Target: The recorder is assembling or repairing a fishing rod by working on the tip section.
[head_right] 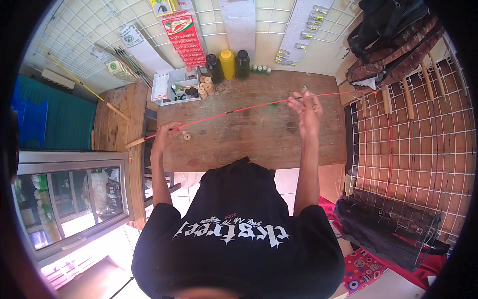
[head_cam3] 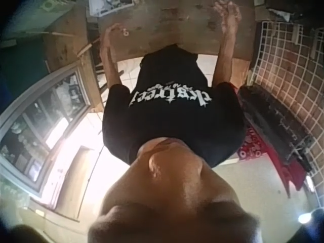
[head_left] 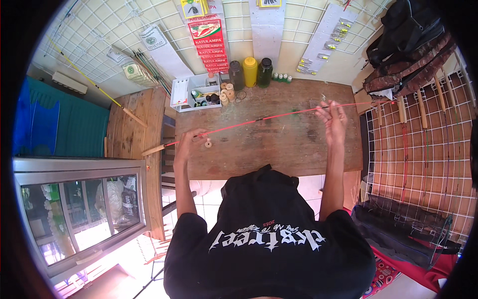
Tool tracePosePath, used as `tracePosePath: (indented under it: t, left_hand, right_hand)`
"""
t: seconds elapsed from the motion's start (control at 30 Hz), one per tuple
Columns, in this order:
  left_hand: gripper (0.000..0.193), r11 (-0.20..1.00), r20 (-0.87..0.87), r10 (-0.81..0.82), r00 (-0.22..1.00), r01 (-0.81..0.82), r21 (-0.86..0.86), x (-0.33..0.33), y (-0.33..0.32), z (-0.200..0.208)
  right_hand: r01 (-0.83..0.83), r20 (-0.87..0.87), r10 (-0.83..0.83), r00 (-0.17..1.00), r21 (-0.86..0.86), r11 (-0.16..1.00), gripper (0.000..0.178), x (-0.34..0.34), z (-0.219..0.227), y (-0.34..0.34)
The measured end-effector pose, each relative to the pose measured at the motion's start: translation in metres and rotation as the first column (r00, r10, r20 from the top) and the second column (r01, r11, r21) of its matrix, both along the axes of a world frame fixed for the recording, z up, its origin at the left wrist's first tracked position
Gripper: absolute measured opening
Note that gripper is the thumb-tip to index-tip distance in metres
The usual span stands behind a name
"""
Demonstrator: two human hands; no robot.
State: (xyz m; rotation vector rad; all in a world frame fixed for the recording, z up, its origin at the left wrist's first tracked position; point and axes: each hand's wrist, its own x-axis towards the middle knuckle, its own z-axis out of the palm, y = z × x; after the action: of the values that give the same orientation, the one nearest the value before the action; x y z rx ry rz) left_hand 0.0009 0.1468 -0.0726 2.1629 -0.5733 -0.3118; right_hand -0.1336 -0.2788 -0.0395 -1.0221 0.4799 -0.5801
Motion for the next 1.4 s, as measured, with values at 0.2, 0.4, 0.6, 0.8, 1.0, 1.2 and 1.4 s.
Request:
tracePosePath:
  t: [0.2,0.4,0.6,0.8,1.0,1.2,1.4]
  left_hand:
    - [0.021,0.998,-0.027,0.051,0.998,-0.052,-0.043,0.01,0.017,0.0]
    - [0.011,0.982,-0.21,0.053,0.976,-0.09,-0.169,0.004,0.02,0.009]
    - [0.01,0.973,-0.283,-0.019,0.959,-0.048,-0.227,0.002,0.021,0.013]
    - [0.009,0.945,-0.313,-0.039,0.949,-0.067,-0.32,0.002,0.023,0.016]
    - [0.012,0.91,-0.312,-0.059,0.948,-0.077,-0.407,-0.001,0.006,0.012]
    - [0.013,0.88,-0.319,-0.067,0.945,-0.095,-0.465,-0.008,-0.028,0.02]
    - [0.018,0.84,-0.361,-0.069,0.93,-0.141,-0.525,-0.023,-0.068,0.043]
  right_hand:
    - [0.09,0.077,-0.083,0.994,-0.097,0.991,0.025,0.008,0.043,-0.037]
    - [0.143,0.15,-0.119,0.981,-0.158,0.977,0.028,0.02,0.082,-0.058]
    - [0.155,0.319,-0.091,0.943,-0.183,0.971,0.024,0.03,0.128,-0.042]
    - [0.124,0.381,0.002,0.925,-0.307,0.944,0.022,0.042,0.166,-0.028]
    - [0.157,0.428,0.057,0.902,-0.448,0.88,0.026,0.053,0.216,-0.013]
    - [0.202,0.472,0.077,0.878,-0.512,0.835,0.034,0.062,0.256,0.004]
    - [0.251,0.434,0.109,0.894,-0.689,0.68,0.035,0.069,0.277,0.034]
